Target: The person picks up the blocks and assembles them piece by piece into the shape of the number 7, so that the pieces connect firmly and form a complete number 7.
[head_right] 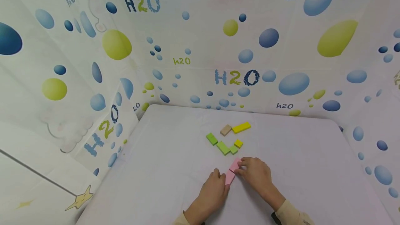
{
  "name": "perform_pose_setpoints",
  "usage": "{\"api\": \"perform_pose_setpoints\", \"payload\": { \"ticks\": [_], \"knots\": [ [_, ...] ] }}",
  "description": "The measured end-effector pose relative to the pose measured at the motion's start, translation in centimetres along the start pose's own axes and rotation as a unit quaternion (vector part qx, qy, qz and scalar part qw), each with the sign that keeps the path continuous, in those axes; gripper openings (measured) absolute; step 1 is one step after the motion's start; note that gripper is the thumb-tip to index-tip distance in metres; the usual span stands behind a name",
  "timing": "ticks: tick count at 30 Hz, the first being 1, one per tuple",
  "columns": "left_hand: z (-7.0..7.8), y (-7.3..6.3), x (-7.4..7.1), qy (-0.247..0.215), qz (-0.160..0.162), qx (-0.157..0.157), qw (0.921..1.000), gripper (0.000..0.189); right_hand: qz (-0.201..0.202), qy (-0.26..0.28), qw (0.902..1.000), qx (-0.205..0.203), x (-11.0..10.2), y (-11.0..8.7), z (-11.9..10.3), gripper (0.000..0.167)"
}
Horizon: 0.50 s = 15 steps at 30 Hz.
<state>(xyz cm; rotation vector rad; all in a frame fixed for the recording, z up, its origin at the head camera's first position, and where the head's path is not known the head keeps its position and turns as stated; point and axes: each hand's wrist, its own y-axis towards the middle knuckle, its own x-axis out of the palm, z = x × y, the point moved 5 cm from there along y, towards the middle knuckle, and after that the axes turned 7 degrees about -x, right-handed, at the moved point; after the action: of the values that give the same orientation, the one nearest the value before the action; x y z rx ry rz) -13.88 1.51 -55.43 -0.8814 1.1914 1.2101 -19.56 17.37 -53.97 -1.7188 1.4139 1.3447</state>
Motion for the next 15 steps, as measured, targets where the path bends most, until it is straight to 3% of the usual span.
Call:
{"api": "perform_pose_setpoints", "payload": {
  "ticks": [8,15],
  "knots": [
    [0.17,-0.13,-0.46,0.01,0.029,0.009,0.9995,0.033,0.005,-0.004,0.9999,-0.013,-0.13,-0.01,-0.06,0.04],
    [0.17,0.01,-0.63,0.01,-0.004,0.003,0.9999,0.035,-0.003,0.0,0.9999,-0.01,-0.11,-0.13,-0.06,0.039]
  ]
}}
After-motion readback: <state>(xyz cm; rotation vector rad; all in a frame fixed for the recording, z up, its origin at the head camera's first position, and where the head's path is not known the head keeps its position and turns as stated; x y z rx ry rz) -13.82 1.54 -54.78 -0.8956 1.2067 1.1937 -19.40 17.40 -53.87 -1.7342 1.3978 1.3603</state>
